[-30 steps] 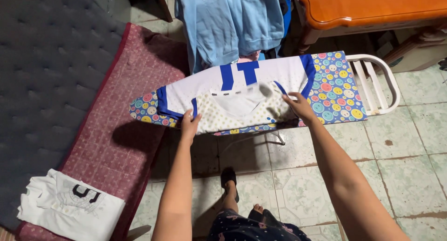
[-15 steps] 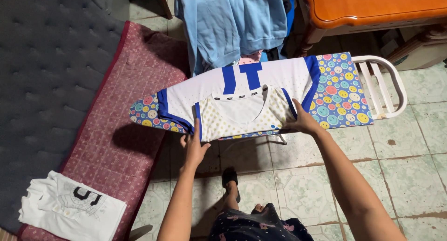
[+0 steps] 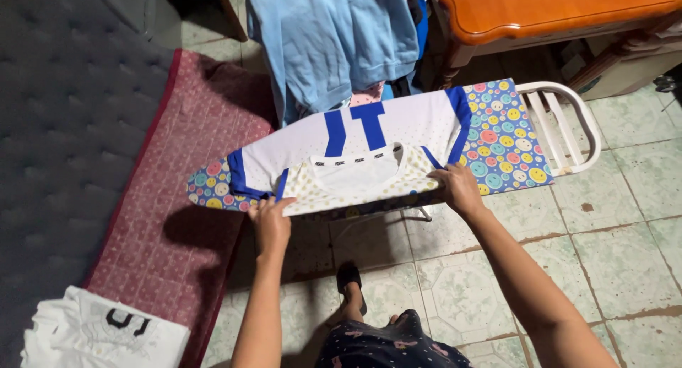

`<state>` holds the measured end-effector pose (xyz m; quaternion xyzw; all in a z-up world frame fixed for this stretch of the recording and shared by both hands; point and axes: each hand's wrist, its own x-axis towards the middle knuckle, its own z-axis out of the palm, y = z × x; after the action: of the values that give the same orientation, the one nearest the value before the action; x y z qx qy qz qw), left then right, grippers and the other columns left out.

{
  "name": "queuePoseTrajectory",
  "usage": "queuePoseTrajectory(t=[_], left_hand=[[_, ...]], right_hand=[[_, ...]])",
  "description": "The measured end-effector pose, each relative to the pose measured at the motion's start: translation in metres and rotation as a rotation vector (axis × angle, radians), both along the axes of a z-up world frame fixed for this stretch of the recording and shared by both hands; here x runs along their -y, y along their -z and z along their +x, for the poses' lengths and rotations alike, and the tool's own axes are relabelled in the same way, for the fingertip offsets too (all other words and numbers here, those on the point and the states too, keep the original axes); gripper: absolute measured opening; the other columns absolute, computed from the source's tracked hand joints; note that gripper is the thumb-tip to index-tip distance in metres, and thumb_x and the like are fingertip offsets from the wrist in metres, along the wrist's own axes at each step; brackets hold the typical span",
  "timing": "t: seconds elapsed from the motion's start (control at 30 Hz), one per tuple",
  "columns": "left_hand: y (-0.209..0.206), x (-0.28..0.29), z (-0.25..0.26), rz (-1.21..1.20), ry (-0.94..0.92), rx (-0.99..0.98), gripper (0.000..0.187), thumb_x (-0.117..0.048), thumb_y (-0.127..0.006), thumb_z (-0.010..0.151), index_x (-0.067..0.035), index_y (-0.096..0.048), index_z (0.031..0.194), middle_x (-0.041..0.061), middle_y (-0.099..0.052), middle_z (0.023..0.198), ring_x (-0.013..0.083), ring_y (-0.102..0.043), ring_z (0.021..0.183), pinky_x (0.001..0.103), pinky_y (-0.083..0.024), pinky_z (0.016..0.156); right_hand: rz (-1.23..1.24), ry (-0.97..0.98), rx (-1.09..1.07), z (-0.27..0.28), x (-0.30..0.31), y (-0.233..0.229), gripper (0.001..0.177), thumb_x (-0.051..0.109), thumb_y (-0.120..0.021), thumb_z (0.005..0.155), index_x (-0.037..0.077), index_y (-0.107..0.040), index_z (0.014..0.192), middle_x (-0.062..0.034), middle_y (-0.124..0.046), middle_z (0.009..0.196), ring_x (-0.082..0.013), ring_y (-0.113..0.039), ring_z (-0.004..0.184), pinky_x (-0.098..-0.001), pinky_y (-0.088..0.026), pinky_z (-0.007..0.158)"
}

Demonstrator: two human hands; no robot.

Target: The person folds a white t-shirt, a white and blue jersey, and a light blue hoodie on an ironing board. Each item is smoothed, folded in half, then folded again and placed on a nearby bench.

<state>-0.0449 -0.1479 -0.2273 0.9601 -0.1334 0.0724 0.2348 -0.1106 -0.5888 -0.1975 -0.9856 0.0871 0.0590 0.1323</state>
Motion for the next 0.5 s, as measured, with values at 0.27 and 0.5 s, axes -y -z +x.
queuePoseTrajectory(t=[0.27, 0.5], left_hand=[[-0.072, -0.025, 0.092, -0.371, 0.238, 0.134, 0.042, 0.015, -0.066, 0.064, -0.01, -0.08, 0.095, 0.013, -0.076, 0.12, 0.0332, -0.054, 0.133, 0.05, -0.012, 0.117], [-0.123, -0.017, 0.207, -1.042, 0.349, -0.133, 0.046, 0.018, -0.048, 0.078, 0.001, -0.072, 0.113, 0.005, -0.073, 0.108, 0.0143, -0.068, 0.103, 0.027, -0.053, 0.098]], right_hand=[[0.852, 0.043, 0.347, 0.035, 0.048, -0.014, 0.017, 0.004, -0.075, 0.082, 0.007, -0.079, 0.098, -0.0111, -0.064, 0.145, -0.0318, -0.046, 0.147, -0.0459, -0.044, 0.114], [1.674, 0.117, 0.626, 0.079, 0.082, -0.038, 0.039, -0.006, -0.06, 0.082, 0.001, -0.069, 0.119, -0.0127, -0.072, 0.115, -0.0256, -0.067, 0.111, -0.0387, -0.053, 0.104]])
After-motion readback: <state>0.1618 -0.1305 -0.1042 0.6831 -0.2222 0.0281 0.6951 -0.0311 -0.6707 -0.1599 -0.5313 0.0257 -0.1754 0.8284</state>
